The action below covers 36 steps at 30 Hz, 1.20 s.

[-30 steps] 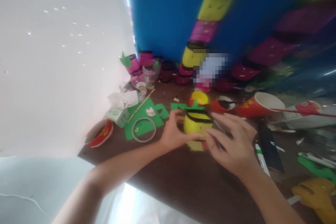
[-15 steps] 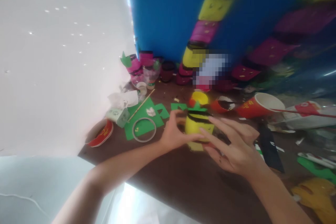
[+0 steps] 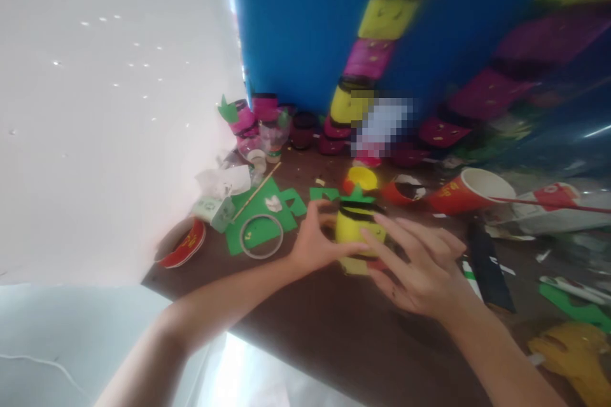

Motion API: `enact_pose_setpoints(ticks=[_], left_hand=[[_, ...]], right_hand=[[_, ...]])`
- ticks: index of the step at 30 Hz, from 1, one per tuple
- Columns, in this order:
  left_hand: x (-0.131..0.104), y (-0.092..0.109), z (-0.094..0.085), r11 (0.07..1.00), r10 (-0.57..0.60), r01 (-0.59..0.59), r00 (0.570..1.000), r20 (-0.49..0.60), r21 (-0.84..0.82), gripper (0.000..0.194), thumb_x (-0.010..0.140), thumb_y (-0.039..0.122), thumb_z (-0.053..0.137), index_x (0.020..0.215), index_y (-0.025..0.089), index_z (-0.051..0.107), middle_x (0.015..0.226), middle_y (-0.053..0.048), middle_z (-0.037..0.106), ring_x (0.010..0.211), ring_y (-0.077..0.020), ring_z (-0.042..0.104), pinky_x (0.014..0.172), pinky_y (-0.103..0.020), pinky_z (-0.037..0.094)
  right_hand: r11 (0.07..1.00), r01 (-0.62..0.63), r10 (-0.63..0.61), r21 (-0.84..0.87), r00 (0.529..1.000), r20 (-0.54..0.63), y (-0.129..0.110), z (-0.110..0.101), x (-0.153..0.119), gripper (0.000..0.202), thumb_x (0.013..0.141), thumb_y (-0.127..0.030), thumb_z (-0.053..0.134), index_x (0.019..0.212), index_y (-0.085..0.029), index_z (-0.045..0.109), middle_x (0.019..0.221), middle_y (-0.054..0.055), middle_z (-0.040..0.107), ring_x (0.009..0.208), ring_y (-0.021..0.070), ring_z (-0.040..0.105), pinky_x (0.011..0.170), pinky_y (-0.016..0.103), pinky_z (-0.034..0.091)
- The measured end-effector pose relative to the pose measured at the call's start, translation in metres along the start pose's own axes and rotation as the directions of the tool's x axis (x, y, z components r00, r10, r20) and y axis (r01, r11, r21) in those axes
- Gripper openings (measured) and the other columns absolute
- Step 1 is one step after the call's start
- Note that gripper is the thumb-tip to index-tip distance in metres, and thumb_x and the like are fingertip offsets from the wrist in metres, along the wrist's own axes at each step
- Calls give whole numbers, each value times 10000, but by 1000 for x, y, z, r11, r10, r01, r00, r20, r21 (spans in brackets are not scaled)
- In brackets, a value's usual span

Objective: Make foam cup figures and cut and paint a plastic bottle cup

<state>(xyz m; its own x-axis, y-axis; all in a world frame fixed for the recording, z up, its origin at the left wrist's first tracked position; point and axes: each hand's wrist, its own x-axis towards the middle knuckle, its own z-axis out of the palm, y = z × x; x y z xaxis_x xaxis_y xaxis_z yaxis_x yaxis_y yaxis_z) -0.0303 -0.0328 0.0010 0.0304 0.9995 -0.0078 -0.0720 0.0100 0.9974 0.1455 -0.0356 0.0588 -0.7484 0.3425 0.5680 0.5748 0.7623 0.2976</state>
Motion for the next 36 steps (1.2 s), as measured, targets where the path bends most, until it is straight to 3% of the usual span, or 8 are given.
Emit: enact_pose_setpoints(ticks=[6, 14, 22, 25, 30, 36], left_hand=[[2, -3, 0, 999, -6, 5, 1000, -19, -32, 864, 475, 359, 836, 1171, 214, 345, 910, -54, 622, 892, -227, 632, 828, -427, 484], [2, -3, 1, 999, -15, 14, 1000, -25, -42, 825, 480, 374, 832, 1133, 223, 349, 909, -57, 641, 890, -228, 637, 817, -422, 494], [0, 0, 1, 1000, 2, -2, 1000, -25, -12, 816, 491, 375, 828, 1134, 226, 348, 918, -57, 638, 899, -225, 638, 823, -417, 490], [0, 0, 1, 1000, 5, -5, 1000, -31, -7, 808, 490, 383, 826, 1125, 225, 352, 918, -57, 637, 908, -228, 636, 829, -416, 485], [3, -3, 1, 999, -3, 1, 999, -33, -33, 812, 480, 360, 834, 1111, 220, 342, 880, -44, 649, 895, -226, 643, 844, -419, 478], [2, -1, 1, 999, -6, 5, 1000, -28, -32, 783, 510, 354, 822, 1112, 221, 339, 904, -50, 647, 914, -224, 640, 842, -407, 482]], right_hand=[[997, -75, 75, -10, 997, 24, -6, 2, -1, 475, 815, -367, 515, 1257, -192, 527, 1244, 148, 548, 1066, 305, 489, 837, 437, 353], [981, -175, 176, 80, 984, -3, -7, 3, -11, 526, 821, -326, 434, 1338, -230, 443, 1370, 169, 375, 1076, 371, 468, 820, 518, 384], [978, -177, 173, 108, 984, 44, -3, 4, -11, 417, 811, -350, 478, 1207, -264, 575, 1365, 125, 413, 1118, 364, 451, 858, 530, 362], [966, -196, 200, 167, 980, -8, -2, -1, -9, 361, 804, -310, 479, 1141, -268, 602, 1311, 113, 469, 1103, 354, 471, 855, 532, 366], [851, -405, 465, 333, 877, -121, -8, -3, 1, 204, 741, -164, 600, 920, -262, 593, 1110, 90, 604, 1048, 316, 530, 882, 522, 397], [598, -489, 656, 635, 754, -37, -12, 5, 11, 131, 764, -166, 620, 762, -249, 518, 944, 55, 663, 1030, 265, 569, 881, 510, 443]])
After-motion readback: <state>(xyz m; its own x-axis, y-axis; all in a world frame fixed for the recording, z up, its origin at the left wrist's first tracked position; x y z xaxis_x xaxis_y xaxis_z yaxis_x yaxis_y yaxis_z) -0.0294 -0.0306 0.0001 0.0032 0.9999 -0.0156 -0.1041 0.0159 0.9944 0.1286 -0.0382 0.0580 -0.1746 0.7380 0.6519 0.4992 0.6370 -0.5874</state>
